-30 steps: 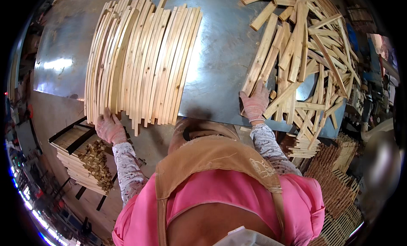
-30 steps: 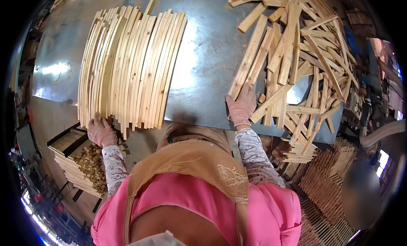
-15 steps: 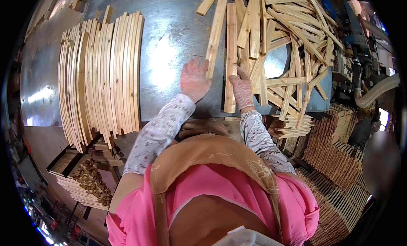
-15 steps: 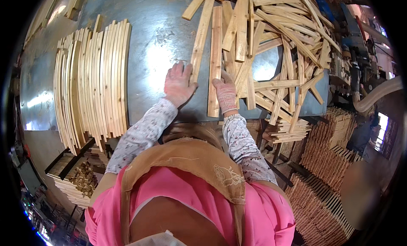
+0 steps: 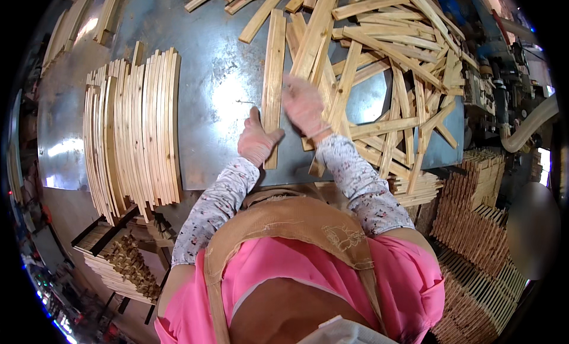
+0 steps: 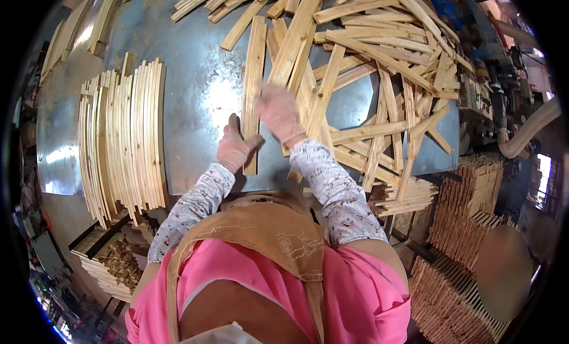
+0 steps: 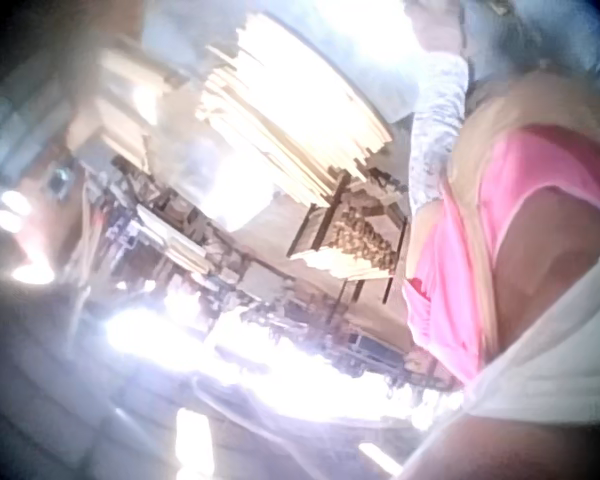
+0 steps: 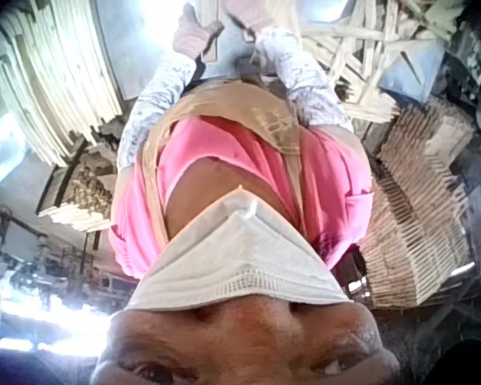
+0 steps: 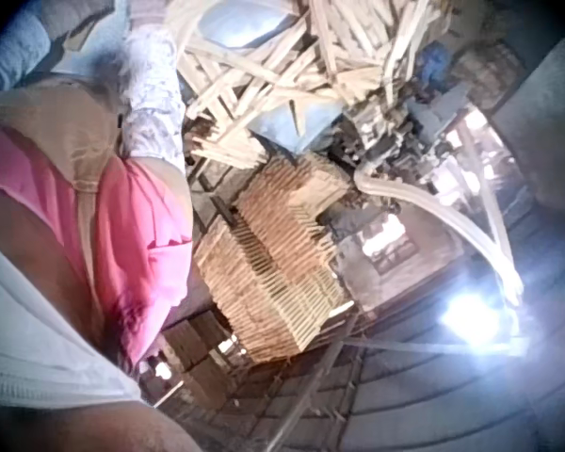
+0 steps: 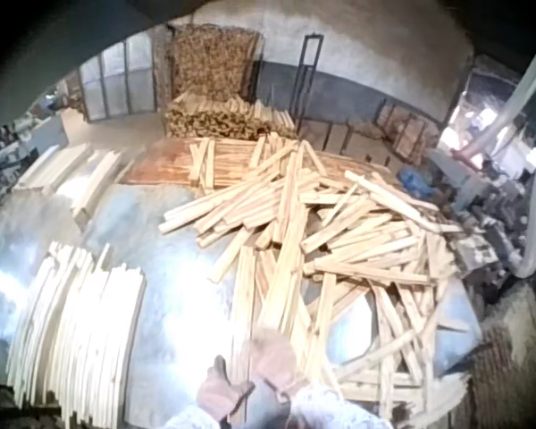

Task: The person sorts thin wooden strips on a metal table in a workshop. They pick up individual strips from a disorganized pile, align them, and place them into a neat stack. The process involves repetitive picking, aligning, and stacking of the wood pieces.

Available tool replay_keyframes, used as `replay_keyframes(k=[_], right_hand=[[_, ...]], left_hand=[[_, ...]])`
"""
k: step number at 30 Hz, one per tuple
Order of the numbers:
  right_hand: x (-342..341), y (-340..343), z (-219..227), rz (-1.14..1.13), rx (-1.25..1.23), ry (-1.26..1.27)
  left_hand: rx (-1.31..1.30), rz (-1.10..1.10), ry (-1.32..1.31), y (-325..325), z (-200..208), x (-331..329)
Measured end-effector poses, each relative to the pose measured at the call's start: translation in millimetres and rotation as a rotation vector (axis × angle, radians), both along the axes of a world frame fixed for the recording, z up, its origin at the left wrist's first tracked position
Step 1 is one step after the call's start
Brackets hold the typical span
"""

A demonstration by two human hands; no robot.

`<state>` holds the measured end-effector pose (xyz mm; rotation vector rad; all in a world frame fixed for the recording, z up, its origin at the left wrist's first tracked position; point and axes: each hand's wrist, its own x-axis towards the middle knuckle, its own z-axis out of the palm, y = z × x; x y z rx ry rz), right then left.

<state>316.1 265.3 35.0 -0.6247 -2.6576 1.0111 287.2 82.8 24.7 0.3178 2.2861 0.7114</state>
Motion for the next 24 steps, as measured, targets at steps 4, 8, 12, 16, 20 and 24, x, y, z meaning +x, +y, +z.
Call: replay_keyframes(k=[4,8,12,16,20,24], right_hand=[[-70,75,28,-0.420,0.143,-0.316],[-98,108,-10,-0.532,0.010,-0.421],[-82,134,-22,-0.465,-0.135,-0.271],[-42,157,-32,-0.371,-0.271,-0.122],[4,105,-10,-0.366,-0.285,-0.038],[54,1,23,-0.294,-0.550,-0.059]], left_hand=[[-0.226,-0.253,0.240,28,3,12],[-0.151,-0.044,0.097,18,-11,-8],[0.324,0.184,-0.292,-71,16,-18],[1.013,0.613,-1.000,-145,20,6],[1.214,0.751,-1.087,-145,24,29],[1.355,0.532,-1.057,-146,-6,33]])
